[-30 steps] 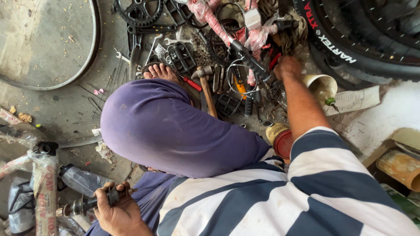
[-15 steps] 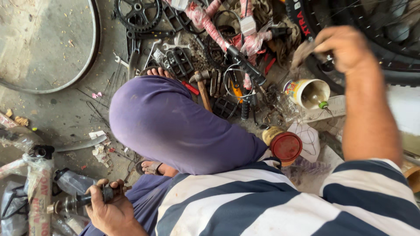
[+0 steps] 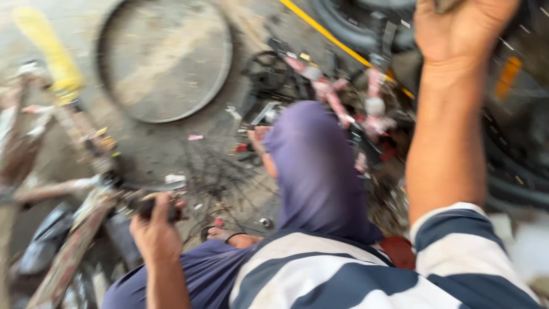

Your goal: The person sits on the ground and cleans a bicycle rim with a small white cloth, then removes the spokes from the hub by hand. The person handles the rim, spokes, and hub throughout the clip.

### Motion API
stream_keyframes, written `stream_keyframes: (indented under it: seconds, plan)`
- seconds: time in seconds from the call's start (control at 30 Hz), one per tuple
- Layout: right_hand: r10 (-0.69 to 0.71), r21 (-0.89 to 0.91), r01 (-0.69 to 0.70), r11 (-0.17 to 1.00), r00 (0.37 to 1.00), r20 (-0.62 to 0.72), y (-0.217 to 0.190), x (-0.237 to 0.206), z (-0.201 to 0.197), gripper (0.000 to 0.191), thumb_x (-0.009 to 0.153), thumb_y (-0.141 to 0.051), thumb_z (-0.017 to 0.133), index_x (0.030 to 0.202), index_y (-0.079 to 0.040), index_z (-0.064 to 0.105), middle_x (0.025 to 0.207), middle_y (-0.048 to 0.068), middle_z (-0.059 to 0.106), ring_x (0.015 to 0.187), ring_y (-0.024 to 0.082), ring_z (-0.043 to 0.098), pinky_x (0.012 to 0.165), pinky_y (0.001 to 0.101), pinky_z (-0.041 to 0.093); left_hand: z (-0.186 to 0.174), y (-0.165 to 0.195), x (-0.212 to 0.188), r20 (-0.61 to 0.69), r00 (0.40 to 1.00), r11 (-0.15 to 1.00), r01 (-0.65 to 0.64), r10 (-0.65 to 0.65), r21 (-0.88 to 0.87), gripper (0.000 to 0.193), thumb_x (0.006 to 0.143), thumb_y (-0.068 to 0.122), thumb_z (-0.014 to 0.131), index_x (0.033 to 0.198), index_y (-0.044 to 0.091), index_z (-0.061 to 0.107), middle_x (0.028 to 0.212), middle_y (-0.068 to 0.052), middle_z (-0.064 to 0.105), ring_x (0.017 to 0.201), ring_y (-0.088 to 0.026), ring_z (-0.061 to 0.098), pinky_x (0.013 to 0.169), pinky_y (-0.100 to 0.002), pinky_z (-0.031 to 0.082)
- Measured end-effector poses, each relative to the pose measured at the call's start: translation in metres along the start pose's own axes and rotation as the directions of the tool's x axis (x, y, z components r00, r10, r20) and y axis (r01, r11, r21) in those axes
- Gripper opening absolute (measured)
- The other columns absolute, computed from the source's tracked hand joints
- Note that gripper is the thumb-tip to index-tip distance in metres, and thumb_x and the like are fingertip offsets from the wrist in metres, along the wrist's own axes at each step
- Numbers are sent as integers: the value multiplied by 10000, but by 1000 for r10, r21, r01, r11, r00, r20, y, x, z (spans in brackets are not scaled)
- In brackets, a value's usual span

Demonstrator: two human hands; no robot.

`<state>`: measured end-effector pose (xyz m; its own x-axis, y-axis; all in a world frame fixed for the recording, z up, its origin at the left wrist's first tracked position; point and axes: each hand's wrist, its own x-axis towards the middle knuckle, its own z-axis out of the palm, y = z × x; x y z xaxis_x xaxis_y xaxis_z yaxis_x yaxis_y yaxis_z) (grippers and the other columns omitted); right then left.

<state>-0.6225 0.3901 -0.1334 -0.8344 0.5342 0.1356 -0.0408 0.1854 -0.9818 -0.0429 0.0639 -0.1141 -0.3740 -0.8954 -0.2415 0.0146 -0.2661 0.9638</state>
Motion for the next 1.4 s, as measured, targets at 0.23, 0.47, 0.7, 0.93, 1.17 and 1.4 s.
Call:
stream_keyframes:
  seconds: [0.23,0.47,0.7,0.93,1.17,1.4]
  plan:
    - [-449,500,793,349,-326,832,-141,-246,40,255,916,-137,736,1127,6,745,909,135,689,760,249,634,694,385,519,-41,13,15,225,974,839,-107,-18,533,314,863,342,776,931,41,722,742,14,726,651,-92,654,620,-288,524]
    - [-506,704,417,575,-495,706,-154,-445,-11,159,966,3,785,1105,-68,753,1026,99,692,870,194,660,755,299,535,-54,-26,25,330,943,784,-173,-44,597,360,770,289,806,997,29,701,740,-167,672,656,-294,644,637,-397,527]
    - [-517,899,417,132,-745,421,-124,-526,-26,323,860,-105,724,1182,-78,730,1300,125,711,1232,323,656,1119,490,366,-74,-17,19,427,897,790,-345,117,507,300,746,187,718,1003,39,673,845,-205,700,821,-409,685,722,-467,545]
    - [-481,809,472,351,-650,588,-107,-534,-18,197,993,-57,719,1188,-87,724,1060,80,758,918,244,714,949,441,518,-83,-27,10,457,816,603,-572,353,555,203,743,147,753,890,69,637,857,-129,695,823,-383,679,697,-500,520]
    - [-462,573,402,714,-345,817,-150,-513,11,174,1104,-88,682,1164,17,557,933,88,707,752,134,705,595,303,558,-84,-36,6,465,812,549,-582,352,600,245,727,107,735,956,78,653,928,-119,702,821,-374,682,696,-494,528]
    - [-525,915,392,98,-760,382,-135,-539,-46,191,832,-16,689,1020,-51,699,1048,127,759,1100,280,711,927,426,601,-77,-45,8,442,797,499,-602,411,623,484,823,106,723,1254,56,508,902,-127,708,814,-359,693,715,-485,512]
